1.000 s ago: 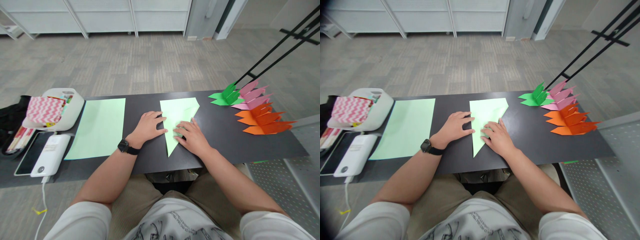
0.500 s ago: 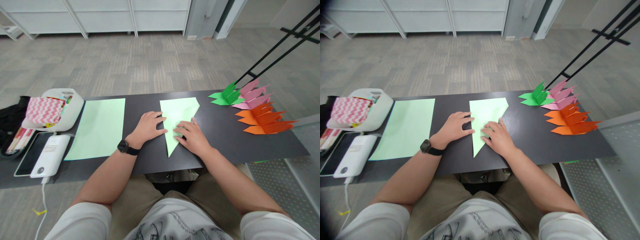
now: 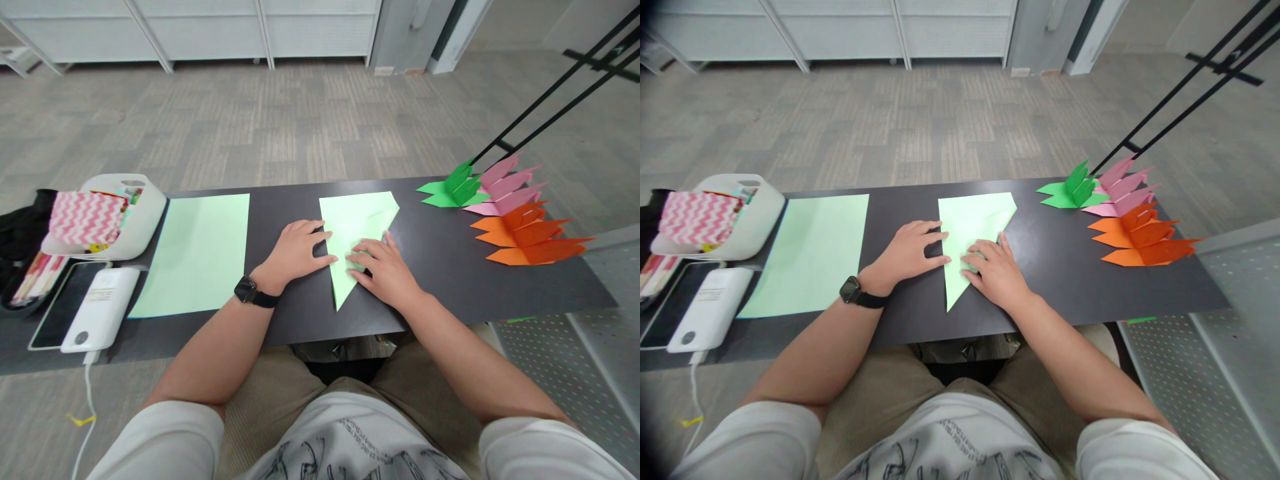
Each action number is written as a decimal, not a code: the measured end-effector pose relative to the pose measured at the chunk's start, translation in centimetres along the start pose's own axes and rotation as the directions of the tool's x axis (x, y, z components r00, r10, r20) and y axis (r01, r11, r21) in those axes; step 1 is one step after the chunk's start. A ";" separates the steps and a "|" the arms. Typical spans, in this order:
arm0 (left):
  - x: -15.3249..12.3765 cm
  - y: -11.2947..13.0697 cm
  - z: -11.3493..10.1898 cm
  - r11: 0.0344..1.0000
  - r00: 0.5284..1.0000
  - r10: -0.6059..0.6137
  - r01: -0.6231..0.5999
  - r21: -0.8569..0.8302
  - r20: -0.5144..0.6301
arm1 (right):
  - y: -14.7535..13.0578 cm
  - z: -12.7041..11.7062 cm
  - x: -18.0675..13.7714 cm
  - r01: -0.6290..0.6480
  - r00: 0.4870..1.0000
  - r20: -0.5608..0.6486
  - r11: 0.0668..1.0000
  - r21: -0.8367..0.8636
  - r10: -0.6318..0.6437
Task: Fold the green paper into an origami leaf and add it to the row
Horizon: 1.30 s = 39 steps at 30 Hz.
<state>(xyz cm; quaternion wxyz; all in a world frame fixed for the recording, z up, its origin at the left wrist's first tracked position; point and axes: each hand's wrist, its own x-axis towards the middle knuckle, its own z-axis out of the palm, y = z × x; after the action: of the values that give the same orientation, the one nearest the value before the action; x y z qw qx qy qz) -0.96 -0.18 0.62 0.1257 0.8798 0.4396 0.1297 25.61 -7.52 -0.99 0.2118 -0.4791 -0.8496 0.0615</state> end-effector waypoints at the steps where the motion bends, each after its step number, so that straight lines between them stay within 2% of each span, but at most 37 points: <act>1: 0.0 0.1 0.0 1.000 1.000 -0.001 0.001 0.003 0.005 | -0.1 0.0 0.0 -0.001 1.000 0.004 1.000 -0.008 0.001; 10: 0.0 0.1 0.1 1.000 1.000 -0.018 0.018 0.002 0.020 | -2.8 -0.5 -1.0 -0.004 0.998 -0.065 0.990 -0.144 -0.006; 20: 0.0 0.0 0.3 1.000 1.000 -0.011 0.011 -0.007 0.011 | -4.8 -0.6 -3.9 -0.079 0.996 -0.048 0.994 -0.078 0.075; 32: 0.0 0.1 0.4 0.999 1.000 -0.026 0.027 -0.022 0.016 | -7.5 -0.9 -4.3 -0.166 0.986 0.006 0.979 -0.117 0.168; 39: 0.0 0.0 0.4 1.000 1.000 -0.012 0.012 -0.020 0.013 | -7.9 -0.8 -4.8 -0.192 0.981 0.021 0.977 -0.094 0.195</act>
<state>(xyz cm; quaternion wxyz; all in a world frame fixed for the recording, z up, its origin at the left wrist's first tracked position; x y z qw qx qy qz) -0.81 -0.24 0.25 0.1384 0.8767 0.4426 0.1276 21.86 -15.87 0.74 0.1698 -0.5678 -0.8039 0.0498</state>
